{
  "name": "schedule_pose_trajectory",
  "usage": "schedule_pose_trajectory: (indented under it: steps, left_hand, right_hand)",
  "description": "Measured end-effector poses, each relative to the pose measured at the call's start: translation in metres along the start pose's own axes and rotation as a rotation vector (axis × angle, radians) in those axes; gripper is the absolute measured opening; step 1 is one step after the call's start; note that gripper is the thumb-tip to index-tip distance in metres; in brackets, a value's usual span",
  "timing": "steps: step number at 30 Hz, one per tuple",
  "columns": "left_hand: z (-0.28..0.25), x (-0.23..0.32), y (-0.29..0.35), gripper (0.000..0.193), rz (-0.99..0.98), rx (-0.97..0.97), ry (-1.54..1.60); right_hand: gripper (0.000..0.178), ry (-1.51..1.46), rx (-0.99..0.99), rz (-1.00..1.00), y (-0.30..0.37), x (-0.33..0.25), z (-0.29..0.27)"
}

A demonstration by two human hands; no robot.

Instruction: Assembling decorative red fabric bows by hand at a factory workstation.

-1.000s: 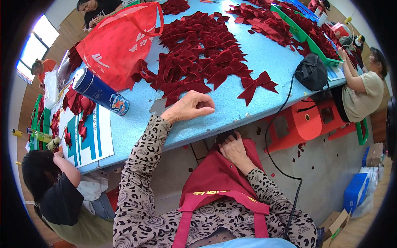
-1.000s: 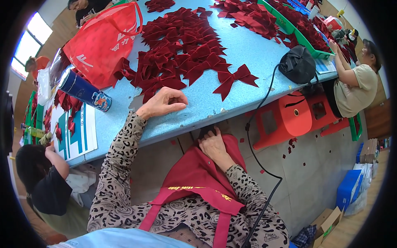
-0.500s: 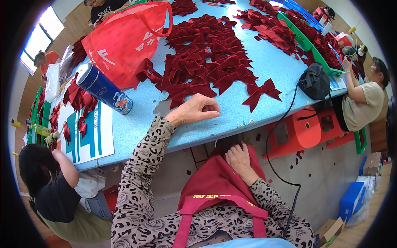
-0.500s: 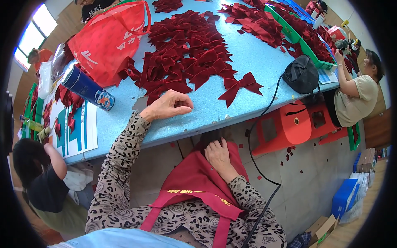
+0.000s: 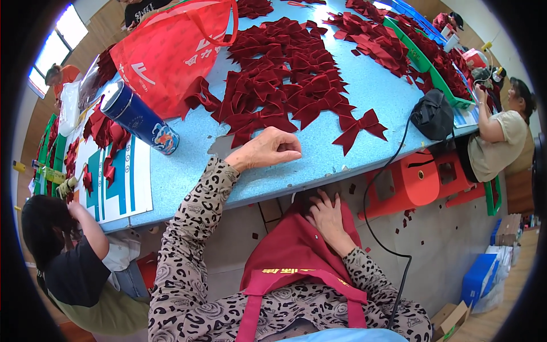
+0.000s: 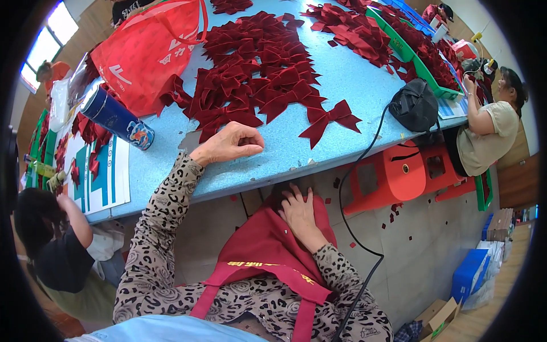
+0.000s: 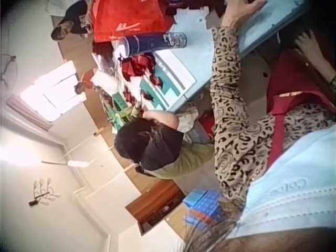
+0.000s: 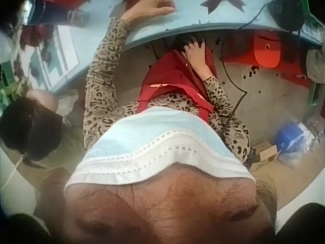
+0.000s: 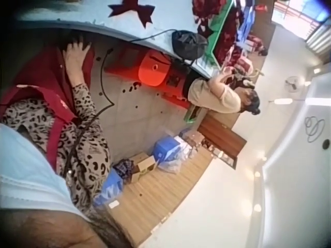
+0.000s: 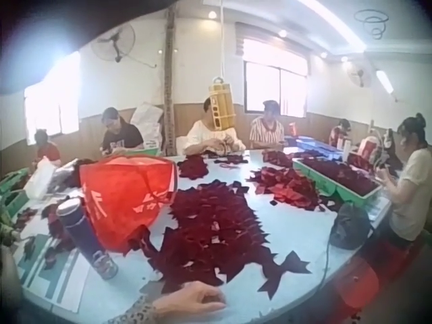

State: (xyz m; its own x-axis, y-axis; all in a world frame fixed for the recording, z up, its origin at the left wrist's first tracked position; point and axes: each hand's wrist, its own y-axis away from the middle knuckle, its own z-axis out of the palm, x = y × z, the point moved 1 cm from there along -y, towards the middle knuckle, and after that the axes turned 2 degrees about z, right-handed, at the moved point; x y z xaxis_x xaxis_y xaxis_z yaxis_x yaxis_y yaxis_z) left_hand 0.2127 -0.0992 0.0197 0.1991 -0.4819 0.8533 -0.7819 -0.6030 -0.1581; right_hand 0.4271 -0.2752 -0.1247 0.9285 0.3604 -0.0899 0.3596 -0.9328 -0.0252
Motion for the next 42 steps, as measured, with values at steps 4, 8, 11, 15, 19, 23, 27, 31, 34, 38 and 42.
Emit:
schedule_pose_trajectory:
  steps: [4, 8, 11, 15, 19, 23, 27, 31, 34, 38, 42]
  left_hand:
    - [-0.003, -0.005, 0.004, 0.025, -0.004, -0.026, -0.021]
    - [0.0, -0.008, 0.007, 0.024, 0.033, -0.003, -0.013]
    - [-0.001, -0.003, 0.008, 0.025, -0.004, -0.007, -0.02]
    - [-0.003, -0.002, 0.007, 0.021, -0.007, -0.01, -0.039]
    - [-0.003, 0.0, 0.01, 0.02, -0.021, -0.007, -0.038]
    - [0.0, -0.001, 0.011, 0.02, -0.006, -0.004, -0.038]
    - [0.0, -0.003, 0.012, 0.019, -0.005, -0.004, -0.057]
    - [0.0, -0.002, 0.014, 0.019, -0.01, -0.013, -0.06]
    - [0.001, -0.001, 0.014, 0.02, -0.019, -0.02, -0.064]
    - [-0.001, -0.004, 0.016, 0.02, -0.02, -0.015, -0.057]
    - [-0.003, -0.004, 0.017, 0.02, -0.014, -0.007, -0.066]
  right_hand:
    - [0.062, 0.01, 0.052, 0.029, -0.004, -0.007, 0.009]
    - [0.07, -0.062, 0.043, 0.447, -0.022, -0.005, -0.013]
    - [0.074, -0.149, 0.013, 0.475, -0.037, -0.003, -0.012]
    - [0.072, -0.118, 0.01, 0.439, -0.041, 0.001, 0.004]
    - [0.061, -0.064, 0.007, 0.371, -0.034, 0.003, 0.019]
    - [0.052, -0.069, 0.043, 0.356, -0.029, 0.007, 0.027]
    - [0.055, -0.114, 0.076, 0.372, -0.028, -0.002, 0.014]
    - [0.06, -0.145, 0.073, 0.373, -0.028, -0.004, -0.005]
    - [0.062, -0.143, 0.05, 0.381, -0.031, -0.002, -0.005]
    - [0.061, -0.121, 0.018, 0.391, -0.035, -0.004, 0.0]
    - [0.058, -0.094, 0.031, 0.373, -0.035, -0.003, 0.011]
